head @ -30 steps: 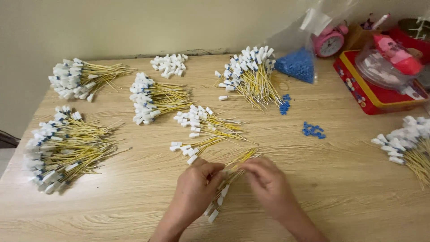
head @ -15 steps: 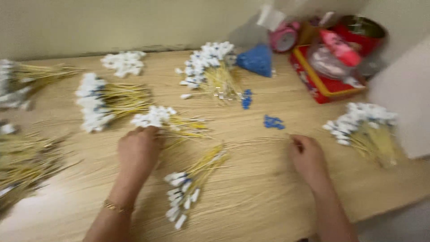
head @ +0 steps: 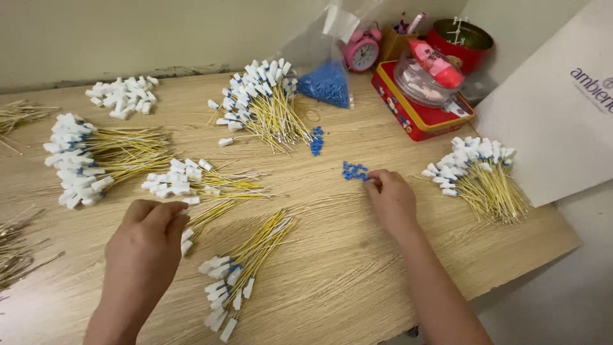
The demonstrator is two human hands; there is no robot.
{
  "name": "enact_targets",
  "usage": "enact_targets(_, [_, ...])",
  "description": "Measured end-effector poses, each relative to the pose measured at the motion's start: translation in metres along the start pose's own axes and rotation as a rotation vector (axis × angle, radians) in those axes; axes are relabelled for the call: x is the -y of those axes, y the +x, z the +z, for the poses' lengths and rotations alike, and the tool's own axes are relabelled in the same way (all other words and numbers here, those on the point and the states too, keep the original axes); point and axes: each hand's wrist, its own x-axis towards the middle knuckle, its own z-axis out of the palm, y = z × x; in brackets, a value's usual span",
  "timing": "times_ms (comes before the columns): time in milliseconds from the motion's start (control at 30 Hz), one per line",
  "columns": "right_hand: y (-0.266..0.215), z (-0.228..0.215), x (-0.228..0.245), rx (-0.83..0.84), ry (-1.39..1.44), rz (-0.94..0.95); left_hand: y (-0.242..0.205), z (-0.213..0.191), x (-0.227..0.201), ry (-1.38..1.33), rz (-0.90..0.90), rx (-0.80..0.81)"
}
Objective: Manually assemble small white plastic tips and blue spacers onto thin metal wires.
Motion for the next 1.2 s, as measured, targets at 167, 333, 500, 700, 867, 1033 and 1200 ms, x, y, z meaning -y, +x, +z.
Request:
enact_targets(167, [0.006,0.010,-0.007,-0.077,-0.110,-0.101,-0.011,-0.013,-0.009,-0.442,-0.293,0.147])
enact_targets(333, [0.009,0.011,-0.008,-0.100,-0.207,-0.231,-0.022,0.020,-0.013,-0.894,-0.563,0.269])
enact_targets(500, [0.023,0.020,-0.029,-0.021,-0.262,-0.225,-0.022,0.035,-0.024,-1.098,-0.631,0.257])
enact_targets(700, [0.007,0.009,-0.016,0.010,-0.033,-0.032,-0.022,0.047,-0.019,-1.264,-0.712,0.210])
enact_targets(867, [-0.007,0.003,0.007,0.059,0.200,0.029,-0.022,0.047,-0.017,-1.357,-0.719,0.177])
enact_targets(1033, [-0.035,-0.004,0.067,0.189,0.587,-0.002,-0.018,0.047,-0.025,-1.317,-0.724,0.197])
enact_targets(1200, [-0.066,0.021,0.123,0.482,0.916,-0.138,-0.023,0.056,-0.030,-1.429,-0.749,0.216])
